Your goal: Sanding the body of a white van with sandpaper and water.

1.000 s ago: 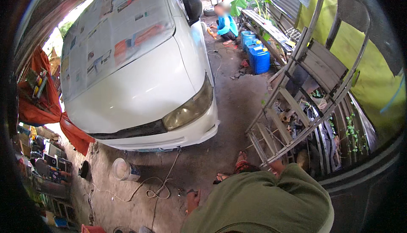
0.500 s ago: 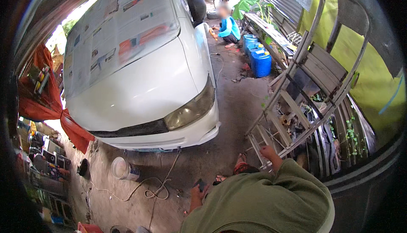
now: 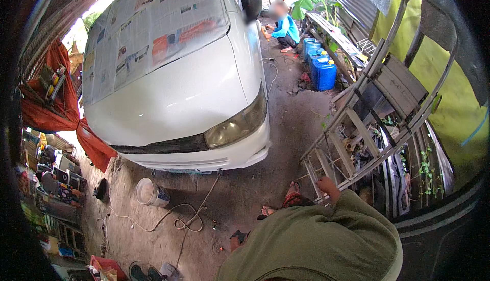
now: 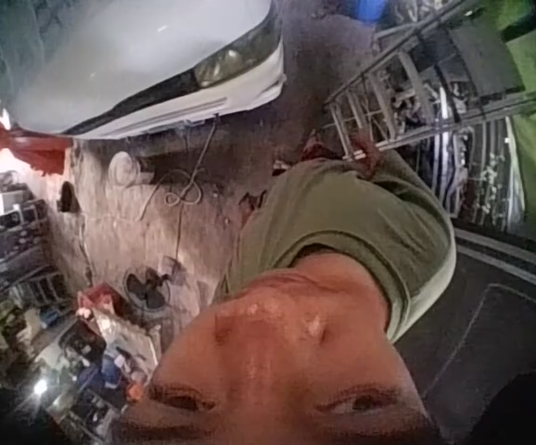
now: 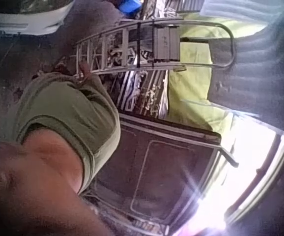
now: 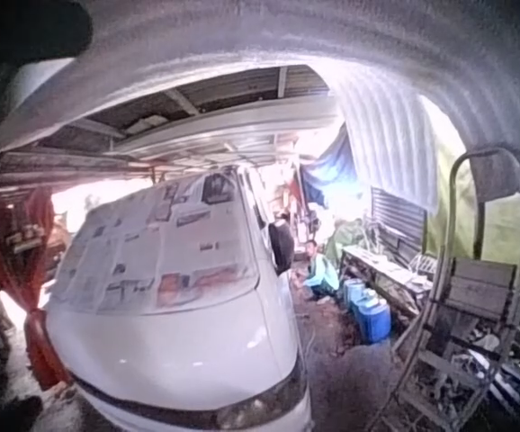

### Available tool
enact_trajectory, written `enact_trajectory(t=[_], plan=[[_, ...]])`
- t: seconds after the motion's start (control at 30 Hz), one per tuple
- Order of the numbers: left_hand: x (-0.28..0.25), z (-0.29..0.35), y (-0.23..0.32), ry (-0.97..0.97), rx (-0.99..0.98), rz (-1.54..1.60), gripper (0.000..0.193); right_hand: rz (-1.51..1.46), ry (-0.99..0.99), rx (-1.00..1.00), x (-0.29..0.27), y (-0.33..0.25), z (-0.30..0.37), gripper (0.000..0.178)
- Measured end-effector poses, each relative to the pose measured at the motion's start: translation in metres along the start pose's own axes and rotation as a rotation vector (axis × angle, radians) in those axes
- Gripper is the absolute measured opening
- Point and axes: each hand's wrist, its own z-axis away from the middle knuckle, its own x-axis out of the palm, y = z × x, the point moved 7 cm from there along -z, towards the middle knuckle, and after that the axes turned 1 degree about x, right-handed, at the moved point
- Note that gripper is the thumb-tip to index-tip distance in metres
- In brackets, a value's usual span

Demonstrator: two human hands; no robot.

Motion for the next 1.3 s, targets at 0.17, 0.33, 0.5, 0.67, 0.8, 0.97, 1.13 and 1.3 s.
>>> enact_trajectory(t=[0.17, 0.33, 0.5, 0.67, 0.8, 0.97, 1.13, 1.3], plan=[[-0.029, -0.014, 0.026, 0.441, 0.09, 0.117, 0.056, 0.142, 0.033, -0.097, -0.004, -0.069, 0.048, 0.024], [-0.016, -0.051, 0.014, 0.411, 0.111, 0.51, 0.04, -0.086, -0.047, -0.022, 0.006, -0.058, 0.043, 0.022], [-0.021, -0.084, 0.014, 0.326, 0.174, 0.959, 0.039, -0.053, 0.001, 0.052, -0.001, -0.014, 0.023, 0.023], [-0.074, -0.091, 0.121, -0.23, -0.122, 1.996, 0.041, 0.02, 0.056, -0.032, -0.01, 0.015, 0.013, 0.029], [-0.103, -0.113, 0.161, -0.35, 0.16, 1.831, 0.044, 0.108, -0.049, -0.152, 0.011, -0.09, 0.058, 0.044], [-0.146, -0.044, 0.285, -0.643, 0.38, 1.735, 0.048, -0.172, -0.356, -0.295, 0.076, -0.168, 0.084, 0.071], [-0.141, -0.034, 0.302, -0.722, 0.465, 1.652, 0.049, -0.038, -0.377, -0.534, 0.086, -0.229, 0.124, 0.09], [-0.161, -0.014, 0.305, -0.643, 0.465, 1.562, 0.051, 0.181, -0.377, -0.542, 0.074, -0.25, 0.128, 0.094]])
